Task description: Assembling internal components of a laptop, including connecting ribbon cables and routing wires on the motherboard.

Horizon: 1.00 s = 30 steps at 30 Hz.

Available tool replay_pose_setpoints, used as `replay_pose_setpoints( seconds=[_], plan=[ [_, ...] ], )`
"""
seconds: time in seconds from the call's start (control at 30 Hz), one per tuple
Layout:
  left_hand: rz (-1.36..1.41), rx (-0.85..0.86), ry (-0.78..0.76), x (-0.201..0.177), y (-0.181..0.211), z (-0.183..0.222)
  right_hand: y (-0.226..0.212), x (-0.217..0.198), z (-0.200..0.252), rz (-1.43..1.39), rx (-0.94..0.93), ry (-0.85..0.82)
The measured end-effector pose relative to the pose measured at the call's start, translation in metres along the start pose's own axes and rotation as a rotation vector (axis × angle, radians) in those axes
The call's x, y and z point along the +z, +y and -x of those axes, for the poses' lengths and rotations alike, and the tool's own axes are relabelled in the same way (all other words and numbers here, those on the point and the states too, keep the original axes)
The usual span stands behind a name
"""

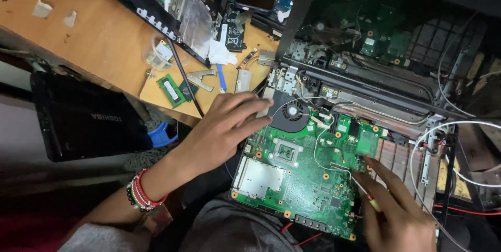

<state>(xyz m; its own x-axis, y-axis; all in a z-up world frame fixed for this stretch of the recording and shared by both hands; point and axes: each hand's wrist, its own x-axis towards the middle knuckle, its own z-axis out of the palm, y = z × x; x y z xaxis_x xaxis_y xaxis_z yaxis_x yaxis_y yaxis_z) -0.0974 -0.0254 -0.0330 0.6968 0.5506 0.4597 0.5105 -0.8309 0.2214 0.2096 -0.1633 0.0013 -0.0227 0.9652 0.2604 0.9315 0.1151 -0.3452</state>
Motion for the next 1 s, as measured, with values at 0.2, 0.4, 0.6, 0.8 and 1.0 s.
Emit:
replay_pose_setpoints(
  seconds=[0.2, 0.4, 0.6, 0.8, 1.0],
  plan=[
    [0.048, 0.034, 0.116, 0.004, -0.003, 0.001, -0.025, -0.011, -0.001, -0.160, 0.103, 0.098],
    [0.063, 0.073, 0.116, 0.004, -0.002, -0.005, -0.009, 0.000, 0.011, -0.123, -0.018, 0.161],
    [0.159, -0.007, 0.189, 0.008, 0.000, -0.006, -0.026, -0.009, 0.010, -0.147, 0.093, 0.183],
    [0.210, -0.052, 0.232, 0.003, 0.003, -0.011, -0.023, -0.012, 0.014, -0.118, 0.094, 0.097],
    [0.274, -0.029, 0.176, 0.006, 0.011, -0.006, 0.010, -0.004, 0.036, -0.038, 0.050, 0.029]
  ],
)
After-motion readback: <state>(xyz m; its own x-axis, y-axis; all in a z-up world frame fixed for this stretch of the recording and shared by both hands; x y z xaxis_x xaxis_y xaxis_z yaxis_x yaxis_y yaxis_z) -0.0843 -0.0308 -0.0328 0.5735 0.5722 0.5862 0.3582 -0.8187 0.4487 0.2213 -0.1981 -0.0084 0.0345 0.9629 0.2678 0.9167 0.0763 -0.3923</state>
